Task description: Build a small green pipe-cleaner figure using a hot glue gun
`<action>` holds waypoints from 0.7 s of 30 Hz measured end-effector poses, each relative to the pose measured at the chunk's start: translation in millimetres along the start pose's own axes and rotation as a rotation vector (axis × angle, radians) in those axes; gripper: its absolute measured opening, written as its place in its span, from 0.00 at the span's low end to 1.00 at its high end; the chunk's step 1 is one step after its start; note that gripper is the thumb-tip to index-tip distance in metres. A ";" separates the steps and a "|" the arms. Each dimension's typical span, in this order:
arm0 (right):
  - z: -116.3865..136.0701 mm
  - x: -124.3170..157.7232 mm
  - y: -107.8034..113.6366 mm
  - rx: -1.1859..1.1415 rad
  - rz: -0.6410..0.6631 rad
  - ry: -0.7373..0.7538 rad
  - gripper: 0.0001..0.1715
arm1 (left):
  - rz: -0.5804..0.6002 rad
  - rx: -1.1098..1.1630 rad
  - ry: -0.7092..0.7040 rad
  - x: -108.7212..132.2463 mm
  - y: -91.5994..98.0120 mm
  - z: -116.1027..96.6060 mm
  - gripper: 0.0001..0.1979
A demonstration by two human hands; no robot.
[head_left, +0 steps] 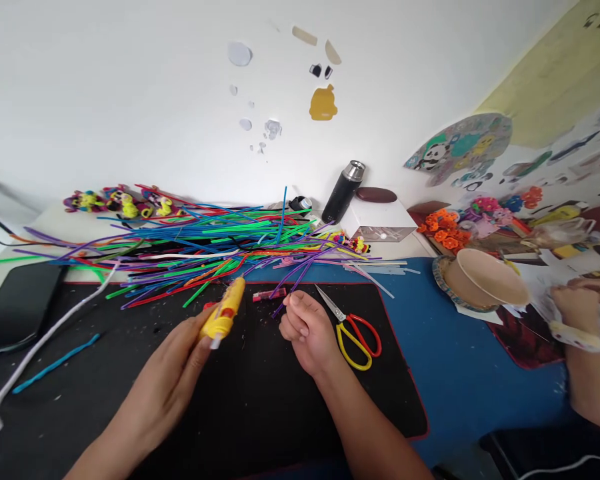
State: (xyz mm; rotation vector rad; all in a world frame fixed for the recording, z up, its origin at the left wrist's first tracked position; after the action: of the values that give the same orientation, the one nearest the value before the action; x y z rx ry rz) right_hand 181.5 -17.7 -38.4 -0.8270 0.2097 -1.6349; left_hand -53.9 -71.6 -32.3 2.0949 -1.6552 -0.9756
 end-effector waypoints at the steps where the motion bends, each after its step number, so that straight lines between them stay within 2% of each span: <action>1: -1.1 3.2 2.6 0.013 0.005 -0.005 0.19 | -0.008 -0.048 -0.085 5.3 -1.8 -4.4 0.23; 5: -7.4 16.9 11.4 0.049 0.016 -0.019 0.18 | -0.118 -0.261 -0.402 19.7 -17.0 -21.9 0.23; 9: -9.7 31.2 21.3 0.074 0.013 -0.023 0.19 | -0.103 -0.415 -0.586 32.3 -35.7 -32.8 0.25; 12: -8.9 41.1 30.8 0.099 -0.002 -0.023 0.20 | -0.040 -0.534 -0.570 40.9 -47.5 -35.4 0.23; 17: -13.9 52.8 37.5 0.169 -0.006 -0.046 0.20 | 0.062 -0.608 -0.448 50.2 -65.5 -40.4 0.23; 19: -18.5 55.0 35.1 0.205 0.005 -0.055 0.20 | 0.074 -0.551 -0.414 52.8 -65.9 -44.2 0.22; 21: -23.5 55.9 30.9 0.229 0.021 -0.064 0.21 | 0.058 -0.459 -0.390 53.3 -57.8 -46.8 0.23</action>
State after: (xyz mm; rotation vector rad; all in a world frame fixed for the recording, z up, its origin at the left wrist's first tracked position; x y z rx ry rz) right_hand 190.6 -84.0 -50.6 -0.6979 -0.0148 -1.5764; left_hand 25.6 -113.0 -50.7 1.6175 -1.4557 -1.6432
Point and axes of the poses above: each hand's wrist, its own x-axis away from the middle knuckle, its own y-axis out of the back of the hand, z = x × y, the point moved 4 cm from there along -x, towards the middle knuckle, and after that the axes turned 15 degrees about -z, right-handed, at the moved point
